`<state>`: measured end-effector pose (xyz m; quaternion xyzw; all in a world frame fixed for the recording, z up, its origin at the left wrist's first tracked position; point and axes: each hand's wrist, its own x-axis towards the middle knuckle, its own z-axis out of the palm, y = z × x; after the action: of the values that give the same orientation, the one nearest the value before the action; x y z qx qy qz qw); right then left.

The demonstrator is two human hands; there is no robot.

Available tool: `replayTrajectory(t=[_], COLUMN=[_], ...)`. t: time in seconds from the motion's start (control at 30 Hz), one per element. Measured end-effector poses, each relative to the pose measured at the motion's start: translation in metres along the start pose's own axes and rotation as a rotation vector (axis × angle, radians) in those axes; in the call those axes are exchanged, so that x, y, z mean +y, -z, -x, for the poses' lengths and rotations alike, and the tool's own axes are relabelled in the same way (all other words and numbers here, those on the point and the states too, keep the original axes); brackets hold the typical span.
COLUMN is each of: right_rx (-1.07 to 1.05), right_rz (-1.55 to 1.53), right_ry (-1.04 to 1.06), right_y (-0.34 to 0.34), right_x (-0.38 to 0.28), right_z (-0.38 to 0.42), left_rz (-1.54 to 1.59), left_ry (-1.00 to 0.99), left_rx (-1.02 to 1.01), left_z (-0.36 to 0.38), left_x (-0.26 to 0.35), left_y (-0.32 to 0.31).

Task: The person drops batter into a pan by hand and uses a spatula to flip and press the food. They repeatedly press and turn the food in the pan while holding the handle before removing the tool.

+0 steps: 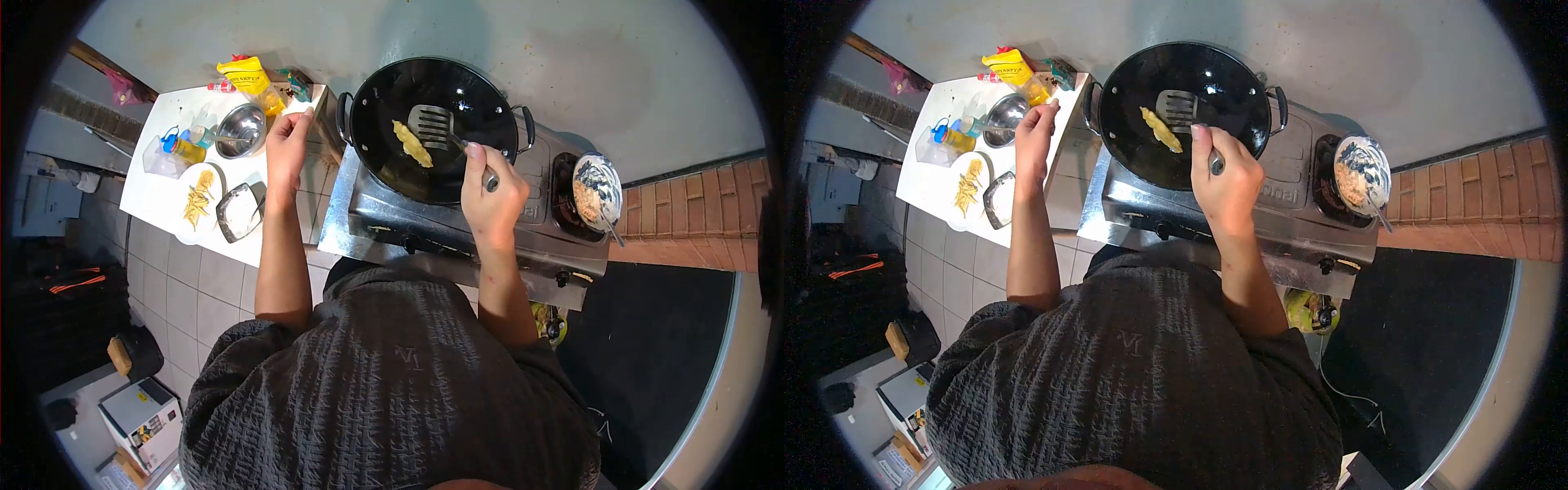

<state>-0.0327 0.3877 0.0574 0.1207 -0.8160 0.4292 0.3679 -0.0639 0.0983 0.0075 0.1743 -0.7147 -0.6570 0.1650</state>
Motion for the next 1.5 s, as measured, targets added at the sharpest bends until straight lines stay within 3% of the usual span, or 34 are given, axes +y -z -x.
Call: replayTrajectory(t=[0.5,0.7,0.8,0.9,1.03,1.17,1.27,1.4,1.5], right_rx=[-0.032,-0.077,-0.038,-0.101,-0.059,-0.099,-0.086,-0.122,-0.128], right_rz=[0.007,0.091,0.042,0.072,0.014,0.031,0.035,0.059,0.085], right_ry=[-0.054,-0.231,-0.132,-0.256,-0.151,-0.292,-0.184,-0.303,-0.241], right_y=[-0.003,-0.004,-0.010,-0.007,-0.015,-0.009,-0.010,-0.004,-0.008], right_x=[0.023,0.031,0.032,0.034,0.037,0.039,0.031,0.035,0.034], right_z=[0.003,-0.003,-0.003,-0.006,-0.006,-0.011,-0.011,-0.014,-0.010], left_rz=[-0.010,0.011,0.025,0.021,0.025,0.014,-0.001,0.015,0.009], left_ry=[-0.030,0.019,0.020,0.023,0.019,0.023,0.035,0.036,0.037], left_rx=[0.003,-0.053,-0.072,-0.070,-0.061,-0.056,-0.065,-0.057,-0.065], left_z=[0.001,0.008,0.009,0.009,0.008,0.009,0.009,0.010,0.012], left_x=[-0.002,0.003,0.002,0.004,0.004,0.005,0.003,0.003,0.002], left_y=[0.003,-0.006,-0.009,-0.007,-0.007,-0.005,-0.005,-0.006,-0.007])
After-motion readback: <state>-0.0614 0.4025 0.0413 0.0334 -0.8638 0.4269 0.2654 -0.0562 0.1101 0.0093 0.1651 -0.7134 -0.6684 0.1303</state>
